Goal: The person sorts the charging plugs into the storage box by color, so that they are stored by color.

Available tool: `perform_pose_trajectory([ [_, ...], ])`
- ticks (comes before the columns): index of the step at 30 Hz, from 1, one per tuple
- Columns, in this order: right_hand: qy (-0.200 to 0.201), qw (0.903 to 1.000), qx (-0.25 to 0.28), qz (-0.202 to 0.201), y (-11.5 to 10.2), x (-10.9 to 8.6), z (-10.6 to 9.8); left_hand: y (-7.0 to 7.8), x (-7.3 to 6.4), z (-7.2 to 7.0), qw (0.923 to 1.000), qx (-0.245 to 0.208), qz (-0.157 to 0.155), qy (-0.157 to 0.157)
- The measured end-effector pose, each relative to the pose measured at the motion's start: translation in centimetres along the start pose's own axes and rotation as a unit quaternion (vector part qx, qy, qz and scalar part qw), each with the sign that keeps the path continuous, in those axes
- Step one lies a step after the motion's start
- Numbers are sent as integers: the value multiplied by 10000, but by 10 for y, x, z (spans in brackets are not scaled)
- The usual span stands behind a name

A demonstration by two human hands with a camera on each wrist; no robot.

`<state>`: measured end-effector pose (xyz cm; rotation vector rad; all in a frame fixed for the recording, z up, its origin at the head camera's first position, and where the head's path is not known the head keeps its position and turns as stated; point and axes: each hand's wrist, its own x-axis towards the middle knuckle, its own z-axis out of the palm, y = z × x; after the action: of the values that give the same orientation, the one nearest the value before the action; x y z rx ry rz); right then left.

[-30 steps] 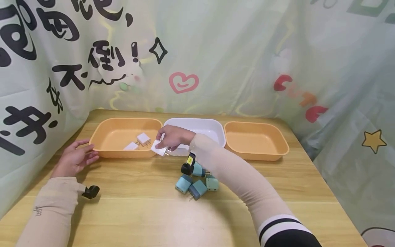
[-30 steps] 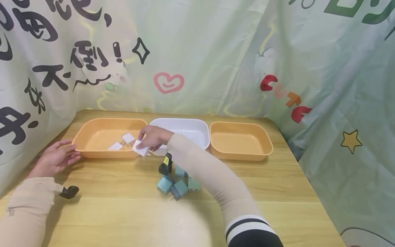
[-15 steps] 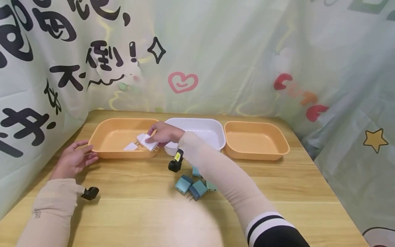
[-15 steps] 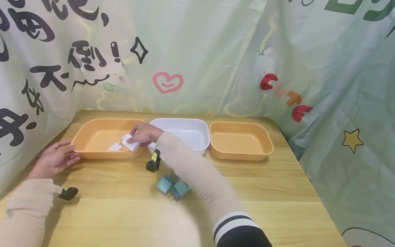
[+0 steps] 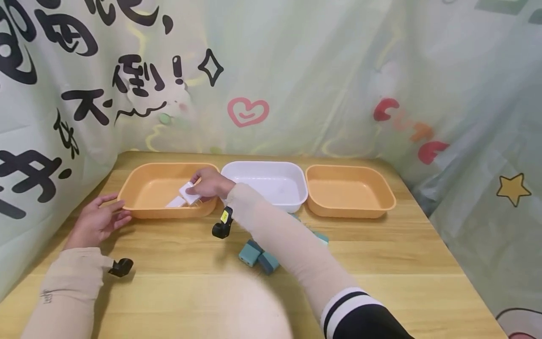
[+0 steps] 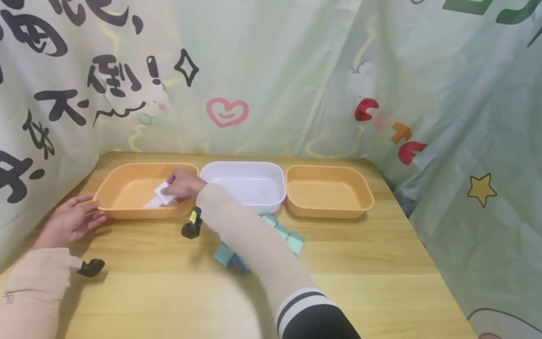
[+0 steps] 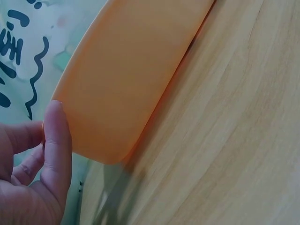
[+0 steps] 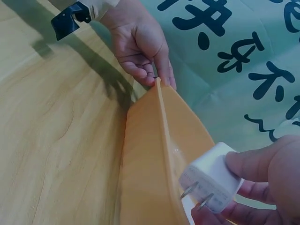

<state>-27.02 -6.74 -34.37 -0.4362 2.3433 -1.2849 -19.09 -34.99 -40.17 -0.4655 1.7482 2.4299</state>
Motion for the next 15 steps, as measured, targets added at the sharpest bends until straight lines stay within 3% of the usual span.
perform_pose_trajectory([
  [5, 183, 9990, 313, 244, -1, 7, 9, 1, -1, 1, 10000, -31, 15, -2],
  [10, 120, 9952, 763, 596, 0, 14, 15, 0, -1, 1, 9999, -76, 57, -48],
  [15, 145, 9919, 845, 940, -2, 20, 20, 0, -1, -1, 9998, -130, 88, -86],
])
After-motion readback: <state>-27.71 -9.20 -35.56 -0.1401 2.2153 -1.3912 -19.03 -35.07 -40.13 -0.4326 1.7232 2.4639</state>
